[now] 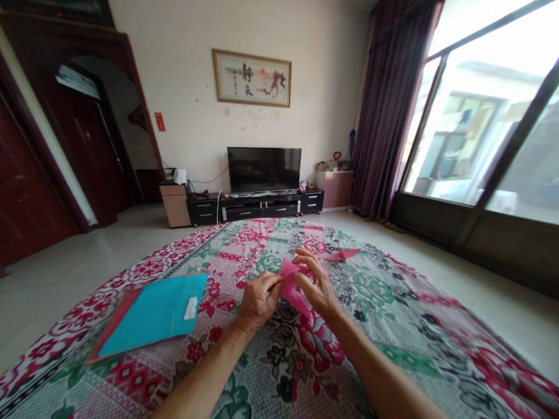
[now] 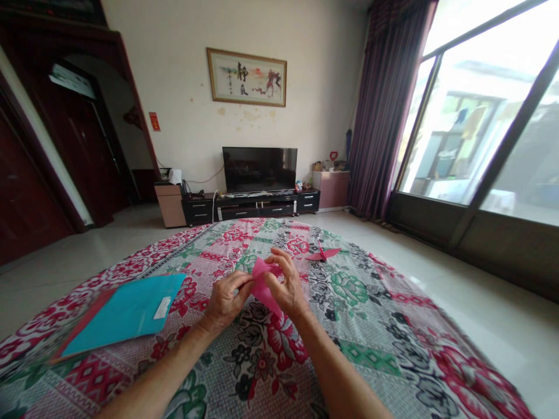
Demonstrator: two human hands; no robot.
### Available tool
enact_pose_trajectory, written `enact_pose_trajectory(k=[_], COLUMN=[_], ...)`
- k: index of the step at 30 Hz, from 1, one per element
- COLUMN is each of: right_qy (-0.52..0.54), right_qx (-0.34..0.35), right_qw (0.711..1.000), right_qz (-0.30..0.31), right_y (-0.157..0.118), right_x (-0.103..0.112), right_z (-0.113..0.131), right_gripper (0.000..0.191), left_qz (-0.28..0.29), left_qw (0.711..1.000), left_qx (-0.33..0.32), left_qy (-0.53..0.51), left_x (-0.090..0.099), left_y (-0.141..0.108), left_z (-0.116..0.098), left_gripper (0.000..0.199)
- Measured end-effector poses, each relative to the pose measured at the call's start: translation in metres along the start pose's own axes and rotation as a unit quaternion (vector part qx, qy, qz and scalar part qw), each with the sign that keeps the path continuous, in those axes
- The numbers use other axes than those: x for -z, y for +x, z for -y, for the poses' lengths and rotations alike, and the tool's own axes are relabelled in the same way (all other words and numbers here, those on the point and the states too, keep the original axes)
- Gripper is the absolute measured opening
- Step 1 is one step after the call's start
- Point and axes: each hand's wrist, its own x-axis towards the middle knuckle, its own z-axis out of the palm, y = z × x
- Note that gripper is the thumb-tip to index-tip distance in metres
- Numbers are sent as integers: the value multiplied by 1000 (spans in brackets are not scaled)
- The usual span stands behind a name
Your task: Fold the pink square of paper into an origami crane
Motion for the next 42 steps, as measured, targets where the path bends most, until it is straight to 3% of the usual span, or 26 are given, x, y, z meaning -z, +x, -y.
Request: enact_pose_trajectory(k=[5, 12, 18, 23, 29, 36, 42], right_qy=[33, -1, 2, 35, 144, 186, 209], right_qx=[-23, -10, 11, 11, -78, -113, -113], right_qw=[998, 989, 995, 994, 984, 976, 970], right_qz=[55, 144, 103, 108, 74, 28, 47], right_y=[3, 14, 16, 16, 15, 15, 14], right_x=[9, 24, 25, 20, 18, 19, 17], right_z=[-3, 1, 2, 2, -4, -7, -6], right_gripper=[16, 14, 6, 9, 16, 23, 22], left_qz=[21, 35, 20, 18, 34, 12, 4], left_qw=[999, 997, 999, 1000, 990, 987, 986], left_qx=[-32, -69, -36, -12, 106, 126, 129], left_qy=[1, 14, 18, 3, -84, -102, -107], left_x=[0, 0, 1, 1, 1, 3, 3], left_y=[-1, 0, 1, 2, 1, 1, 1], left_z=[-1, -2, -2, -5, -9, -12, -10], left_gripper=[15, 16, 16, 19, 44, 15, 13])
